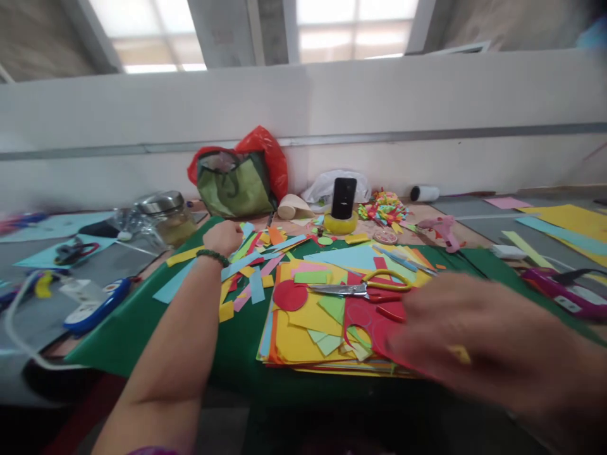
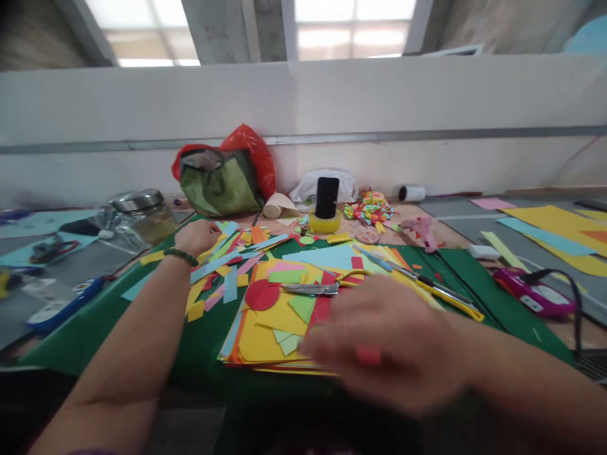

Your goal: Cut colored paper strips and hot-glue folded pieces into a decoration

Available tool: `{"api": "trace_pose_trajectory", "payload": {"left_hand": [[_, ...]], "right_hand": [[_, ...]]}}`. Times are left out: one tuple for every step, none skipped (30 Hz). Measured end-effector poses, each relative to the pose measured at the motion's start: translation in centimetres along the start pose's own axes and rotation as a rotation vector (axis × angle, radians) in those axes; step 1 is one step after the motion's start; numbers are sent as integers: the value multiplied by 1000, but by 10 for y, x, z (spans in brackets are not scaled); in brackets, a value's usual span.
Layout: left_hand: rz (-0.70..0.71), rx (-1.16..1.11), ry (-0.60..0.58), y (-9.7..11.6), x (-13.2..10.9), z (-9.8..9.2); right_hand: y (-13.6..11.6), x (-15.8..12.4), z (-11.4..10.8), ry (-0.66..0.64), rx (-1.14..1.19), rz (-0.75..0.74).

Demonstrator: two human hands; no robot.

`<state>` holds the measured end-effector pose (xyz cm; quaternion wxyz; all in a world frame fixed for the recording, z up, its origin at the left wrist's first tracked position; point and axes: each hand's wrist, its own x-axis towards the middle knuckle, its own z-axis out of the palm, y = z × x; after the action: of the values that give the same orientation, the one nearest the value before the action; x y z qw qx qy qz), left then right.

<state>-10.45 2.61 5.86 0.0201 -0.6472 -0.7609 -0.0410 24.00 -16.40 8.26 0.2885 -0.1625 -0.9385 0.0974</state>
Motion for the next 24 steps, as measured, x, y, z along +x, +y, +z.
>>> {"api": "trace_pose_trajectory", "payload": {"left_hand": [[1, 7, -20, -3, 1, 0], [12, 11, -45, -6, 3, 1], [33, 13, -75, -9, 4, 2], [62, 14, -111, -11, 6, 4], [94, 15, -149, -12, 7, 6], [125, 17, -188, -13, 9, 7], [151, 21, -227, -14, 10, 9], [172, 26, -264, -15, 11, 10], [187, 32, -298, -15, 11, 12], [197, 39, -330, -15, 12, 13], [204, 46, -359, -15, 12, 14], [208, 52, -386, -15, 12, 14], [208, 58, -410, -15, 12, 15], [206, 63, -430, -14, 13, 16], [204, 67, -446, -14, 13, 16], [203, 69, -458, -14, 13, 16], [202, 71, -465, -14, 13, 16], [203, 73, -466, -14, 13, 15], [205, 73, -462, -15, 13, 14], [207, 73, -454, -15, 12, 13], [209, 73, -444, -16, 12, 12], [208, 72, -431, -17, 12, 11], [202, 72, -418, -19, 11, 9], [191, 73, -404, -21, 11, 7]], "right_hand": [[19, 12, -3, 81, -53, 76], [39, 20, -4, 142, -109, 174], [60, 24, -2, 189, -161, 293], [81, 24, 1, 224, -192, 399], [101, 22, 6, 225, -201, 480], [120, 17, 12, 229, -210, 538], [136, 12, 18, 221, -216, 579], [150, 6, 24, 222, -231, 599], [161, 0, 29, 203, -241, 607], [169, -5, 33, 177, -252, 613], [175, -10, 37, 150, -264, 616], [179, -13, 39, 122, -274, 620], [182, -16, 40, 99, -286, 625], [184, -18, 41, 83, -297, 626], [186, -20, 41, 68, -307, 627], [187, -21, 41, 57, -316, 626], [187, -22, 41, 48, -327, 621], [188, -24, 41, 44, -338, 614], [188, -25, 41, 40, -347, 608], [189, -26, 41, 40, -354, 602], [189, -28, 42, 44, -361, 596], [190, -29, 43, 55, -367, 589], [190, -30, 44, 68, -370, 584], [191, -31, 45, 79, -371, 581]]}}
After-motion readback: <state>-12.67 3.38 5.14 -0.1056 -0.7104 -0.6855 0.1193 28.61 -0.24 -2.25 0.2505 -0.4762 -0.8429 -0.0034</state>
